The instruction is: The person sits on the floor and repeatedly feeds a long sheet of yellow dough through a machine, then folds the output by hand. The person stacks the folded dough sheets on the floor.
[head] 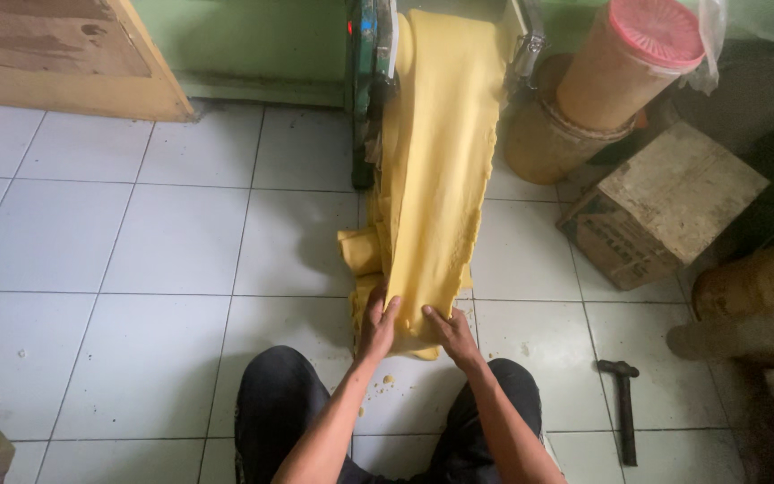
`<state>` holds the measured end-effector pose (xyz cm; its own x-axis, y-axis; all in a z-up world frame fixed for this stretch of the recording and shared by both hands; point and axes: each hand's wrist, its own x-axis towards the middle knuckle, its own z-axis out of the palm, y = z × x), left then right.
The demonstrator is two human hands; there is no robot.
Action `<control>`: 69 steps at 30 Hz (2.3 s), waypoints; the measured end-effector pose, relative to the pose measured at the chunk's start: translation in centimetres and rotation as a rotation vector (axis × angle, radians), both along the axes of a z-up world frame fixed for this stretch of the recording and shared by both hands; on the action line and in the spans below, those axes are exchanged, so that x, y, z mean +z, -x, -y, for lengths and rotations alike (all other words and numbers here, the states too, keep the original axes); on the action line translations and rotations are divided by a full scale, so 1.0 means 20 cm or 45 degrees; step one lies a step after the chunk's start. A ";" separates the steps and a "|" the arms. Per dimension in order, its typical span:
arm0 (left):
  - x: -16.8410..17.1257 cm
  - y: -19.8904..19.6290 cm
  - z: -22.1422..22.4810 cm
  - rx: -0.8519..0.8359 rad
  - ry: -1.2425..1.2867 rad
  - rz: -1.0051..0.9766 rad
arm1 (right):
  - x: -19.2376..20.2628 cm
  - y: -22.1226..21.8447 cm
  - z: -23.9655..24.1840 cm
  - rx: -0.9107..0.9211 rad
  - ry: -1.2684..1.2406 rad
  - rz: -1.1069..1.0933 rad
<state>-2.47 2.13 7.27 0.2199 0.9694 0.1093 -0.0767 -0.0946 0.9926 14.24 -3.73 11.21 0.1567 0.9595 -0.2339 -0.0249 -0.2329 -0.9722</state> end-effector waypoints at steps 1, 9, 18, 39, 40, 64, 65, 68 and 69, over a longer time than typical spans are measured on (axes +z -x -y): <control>-0.01 0.00 0.02 0.028 0.075 -0.106 | -0.01 -0.01 0.00 -0.012 0.010 0.001; 0.00 0.11 0.18 -0.179 0.257 0.051 | 0.03 -0.07 0.08 0.002 0.022 0.108; 0.62 -0.06 -0.44 0.123 -0.193 -0.298 | 0.12 -0.10 -0.14 -0.057 0.029 0.032; 1.03 -0.35 -1.73 0.320 -0.454 -0.368 | -0.05 -0.07 -0.13 -0.105 0.038 -0.176; 1.04 -0.36 -1.70 0.311 -0.429 -0.068 | -0.04 -0.07 -0.13 -0.103 0.050 -0.150; -0.25 0.34 0.01 -0.155 -0.278 -0.365 | -0.22 -0.13 0.02 0.177 -0.028 0.457; -0.30 0.30 -0.01 -0.100 -0.242 -0.458 | -0.23 -0.11 -0.01 0.123 -0.065 0.310; -0.30 0.16 -0.13 0.102 -0.138 -0.622 | -0.21 -0.13 -0.12 -0.027 -0.012 0.025; -0.28 0.11 -0.18 0.187 -0.094 -0.600 | -0.20 -0.16 -0.17 -0.076 0.032 -0.044</control>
